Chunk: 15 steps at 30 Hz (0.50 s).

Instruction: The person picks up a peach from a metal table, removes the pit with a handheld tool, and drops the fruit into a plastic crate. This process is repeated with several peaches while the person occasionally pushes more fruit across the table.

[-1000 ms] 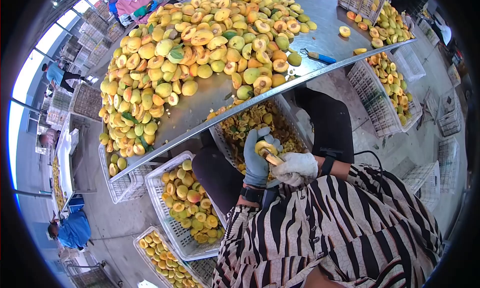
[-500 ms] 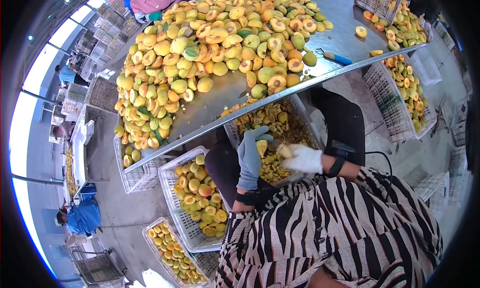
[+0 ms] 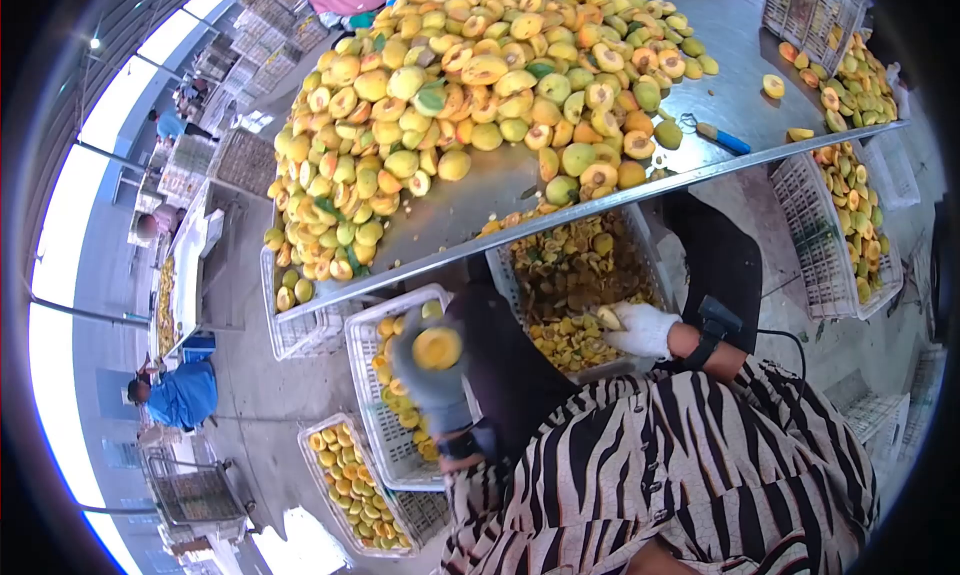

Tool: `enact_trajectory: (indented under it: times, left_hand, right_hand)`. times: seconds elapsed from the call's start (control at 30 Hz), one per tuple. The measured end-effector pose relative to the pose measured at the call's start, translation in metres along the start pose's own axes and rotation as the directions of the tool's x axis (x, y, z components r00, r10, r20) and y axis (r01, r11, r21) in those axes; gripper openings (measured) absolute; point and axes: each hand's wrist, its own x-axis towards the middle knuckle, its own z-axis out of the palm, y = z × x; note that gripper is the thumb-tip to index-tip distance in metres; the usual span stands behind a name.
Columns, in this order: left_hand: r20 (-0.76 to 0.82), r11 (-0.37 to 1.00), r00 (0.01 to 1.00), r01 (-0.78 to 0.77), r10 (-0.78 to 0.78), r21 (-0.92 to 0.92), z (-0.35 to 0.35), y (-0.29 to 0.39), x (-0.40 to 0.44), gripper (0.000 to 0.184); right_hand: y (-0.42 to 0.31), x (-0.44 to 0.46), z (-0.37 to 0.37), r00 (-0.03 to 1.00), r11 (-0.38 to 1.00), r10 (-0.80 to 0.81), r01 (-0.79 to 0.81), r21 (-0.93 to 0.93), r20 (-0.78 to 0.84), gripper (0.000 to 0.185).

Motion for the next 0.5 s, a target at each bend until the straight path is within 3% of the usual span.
enact_trajectory:
  times: [0.03,0.07,0.1,0.13,0.17,0.23,0.3,0.33,0.37,0.43,0.47,0.5]
  left_hand:
    - [-0.098,0.909,0.992,0.034,-0.082,-0.416,-0.019,-0.021,0.001,0.048]
    - [-0.124,0.824,0.952,0.173,-0.281,-0.54,-0.042,-0.03,0.008,0.04]
    - [-0.327,0.964,0.912,0.198,-0.247,-0.177,-0.057,-0.054,0.02,0.044]
    - [-0.455,0.905,0.811,0.424,-0.367,0.027,-0.052,0.005,0.031,0.042]
    - [-0.443,0.977,0.875,0.211,-0.195,-0.014,-0.049,-0.012,0.036,0.042]
    - [-0.253,0.997,0.965,0.072,-0.074,-0.018,-0.016,0.009,0.056,0.04]
    - [0.071,0.949,0.97,0.242,-0.232,-0.204,0.042,0.053,0.072,0.04]
    - [0.153,0.95,0.98,0.161,-0.123,-0.267,0.08,0.042,0.085,0.044]
    - [0.215,0.94,0.974,0.142,-0.075,-0.312,0.115,0.049,0.098,0.044]
    - [0.386,0.989,0.923,0.048,0.01,-0.14,0.171,0.069,0.12,0.051]
    - [0.463,0.999,0.886,0.036,-0.032,0.001,0.196,0.075,0.133,0.056]
    - [0.486,1.0,0.874,0.013,0.001,-0.024,0.22,0.07,0.147,0.056]
  right_hand:
    - [-0.004,-0.004,-0.003,1.0,1.0,0.02,-0.02,0.006,-0.001,0.041]
    - [-0.003,-0.004,-0.005,0.999,0.999,0.031,-0.032,0.022,0.04,0.042]
    - [0.0,-0.005,-0.005,0.996,0.998,0.042,-0.045,0.039,0.083,0.043]
    - [0.015,0.001,0.007,0.998,0.999,0.024,-0.026,0.038,0.057,0.044]
    - [0.009,-0.001,0.006,0.996,0.993,0.081,-0.084,0.078,0.046,0.042]
    - [0.021,0.005,0.018,0.994,0.979,0.059,-0.075,0.192,0.087,0.041]
    - [0.022,0.008,0.023,1.0,0.988,-0.026,0.025,0.154,0.002,0.038]
    - [0.03,0.012,0.033,0.995,0.984,-0.062,0.074,0.164,-0.077,0.038]
    - [0.034,0.015,0.041,0.998,0.978,0.003,0.008,0.21,-0.055,0.038]
    - [0.036,0.018,0.043,0.998,0.961,0.057,-0.053,0.27,-0.007,0.039]
    - [0.05,0.03,0.06,0.998,0.971,0.044,-0.032,0.237,-0.045,0.038]
    - [0.049,0.027,0.057,0.997,0.962,0.081,-0.077,0.264,-0.005,0.036]
